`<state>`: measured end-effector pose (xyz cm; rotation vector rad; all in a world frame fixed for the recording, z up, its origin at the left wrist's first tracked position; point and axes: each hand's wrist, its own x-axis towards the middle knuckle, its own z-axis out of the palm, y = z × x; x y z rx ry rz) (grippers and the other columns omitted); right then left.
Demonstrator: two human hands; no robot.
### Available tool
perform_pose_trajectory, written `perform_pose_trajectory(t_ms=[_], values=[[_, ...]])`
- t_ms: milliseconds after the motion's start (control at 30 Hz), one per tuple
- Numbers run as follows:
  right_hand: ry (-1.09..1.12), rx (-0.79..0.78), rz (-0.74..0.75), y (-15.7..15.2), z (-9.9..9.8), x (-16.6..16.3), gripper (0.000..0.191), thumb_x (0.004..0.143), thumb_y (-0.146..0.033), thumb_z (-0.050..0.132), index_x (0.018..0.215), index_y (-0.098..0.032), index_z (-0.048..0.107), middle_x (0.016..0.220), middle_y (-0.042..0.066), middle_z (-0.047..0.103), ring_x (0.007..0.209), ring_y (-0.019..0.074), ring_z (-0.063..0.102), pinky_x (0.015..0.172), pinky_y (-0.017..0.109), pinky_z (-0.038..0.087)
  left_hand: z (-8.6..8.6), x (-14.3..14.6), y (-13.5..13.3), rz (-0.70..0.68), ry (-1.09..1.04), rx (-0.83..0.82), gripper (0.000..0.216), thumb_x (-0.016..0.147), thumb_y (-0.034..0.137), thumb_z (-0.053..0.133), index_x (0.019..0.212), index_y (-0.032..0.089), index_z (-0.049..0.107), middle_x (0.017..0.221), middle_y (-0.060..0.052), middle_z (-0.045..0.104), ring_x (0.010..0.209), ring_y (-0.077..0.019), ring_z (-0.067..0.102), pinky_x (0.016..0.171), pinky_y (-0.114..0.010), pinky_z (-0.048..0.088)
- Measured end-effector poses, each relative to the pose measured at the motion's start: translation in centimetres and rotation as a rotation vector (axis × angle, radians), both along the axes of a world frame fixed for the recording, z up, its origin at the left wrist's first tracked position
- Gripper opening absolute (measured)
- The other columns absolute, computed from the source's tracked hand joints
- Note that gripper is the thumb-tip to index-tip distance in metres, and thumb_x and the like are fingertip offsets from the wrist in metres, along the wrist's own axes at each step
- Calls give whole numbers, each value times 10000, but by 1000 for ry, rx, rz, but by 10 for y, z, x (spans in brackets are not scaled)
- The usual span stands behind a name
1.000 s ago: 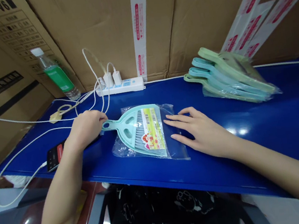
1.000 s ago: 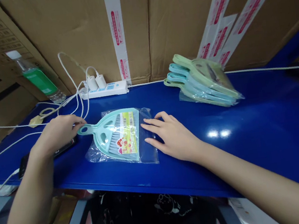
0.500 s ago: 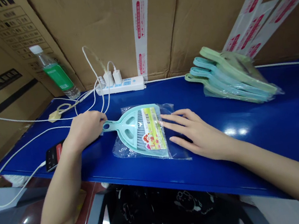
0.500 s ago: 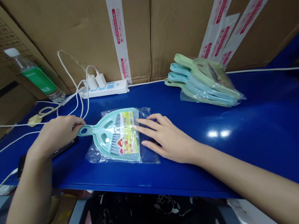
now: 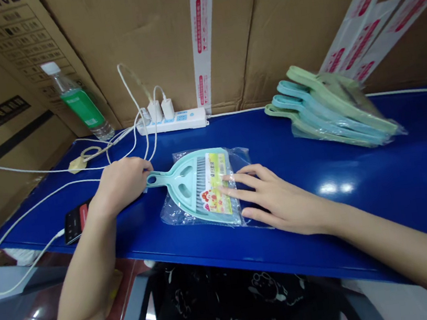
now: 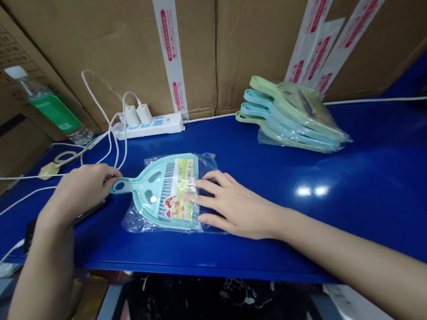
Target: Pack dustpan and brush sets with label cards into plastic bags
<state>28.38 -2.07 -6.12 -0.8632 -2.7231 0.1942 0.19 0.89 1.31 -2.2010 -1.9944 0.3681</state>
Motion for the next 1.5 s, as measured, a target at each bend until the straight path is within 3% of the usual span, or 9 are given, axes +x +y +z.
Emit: perform_pose_trajectory(t_ms=[333,433,567,700,900,1067,1200,1367,1500], values=[[3,73,-188,10,-4,17,529,981,-439,312,1421,-198,480,1456,146,484,1324,357,410,975,623,421,-1,2,-2,-57,-94,54,377,878,164,379,1060,215,705,1111,-83,684,957,-277,654,718,-333,476],[-40,58,-212,13,-7,20,533,971,-484,330,1408,-226,494,1454,129,492,1357,358,385,974,633,419,-6,5,-6,-311,-261,112,350,920,207,385,1104,205,683,1095,-86,655,934,-226,647,752,-306,479],[-74,40,-220,13,-6,21,576,970,-518,300,1388,-187,519,1447,140,496,1358,367,391,969,629,429,-15,16,-14,-803,-575,-177,266,926,350,536,1103,201,668,1038,-61,642,873,-157,635,767,-256,483],[-95,75,-230,11,-5,21,570,971,-516,306,1363,-179,546,1419,132,528,1340,356,421,967,594,443,-24,24,-20,-1005,-686,-369,238,850,325,677,1053,201,668,1041,-55,657,856,-144,639,748,-231,482],[-77,200,-204,8,2,25,451,981,-436,357,1212,-204,667,1228,103,682,1196,321,557,912,520,471,-29,23,-17,-1042,-708,-359,214,890,102,552,998,205,705,974,-42,675,779,-112,638,686,-208,464],[-7,278,-162,9,16,31,401,993,-315,357,927,-193,733,821,77,733,772,210,633,712,366,499,-28,20,-13,-1079,-737,-376,207,906,101,539,963,187,718,917,-41,681,756,-105,638,662,-201,466],[83,346,-213,12,18,37,324,973,-264,389,990,-171,698,827,91,689,774,211,608,674,329,495,-25,17,-10,-1063,-673,-294,252,943,139,471,939,200,716,904,-30,674,749,-104,641,643,-205,458],[132,148,-262,14,14,41,327,969,-340,396,1166,-167,591,925,91,638,666,165,593,591,294,480,-25,15,-8,-969,-568,-134,279,928,127,438,862,209,697,887,-5,654,697,-94,620,624,-207,450],[183,-10,-261,15,17,43,275,945,-387,420,1033,-206,606,844,54,588,581,132,533,551,276,454,-28,14,-7,-893,-554,-61,255,879,92,449,813,189,675,886,-7,646,719,-104,626,651,-214,470]])
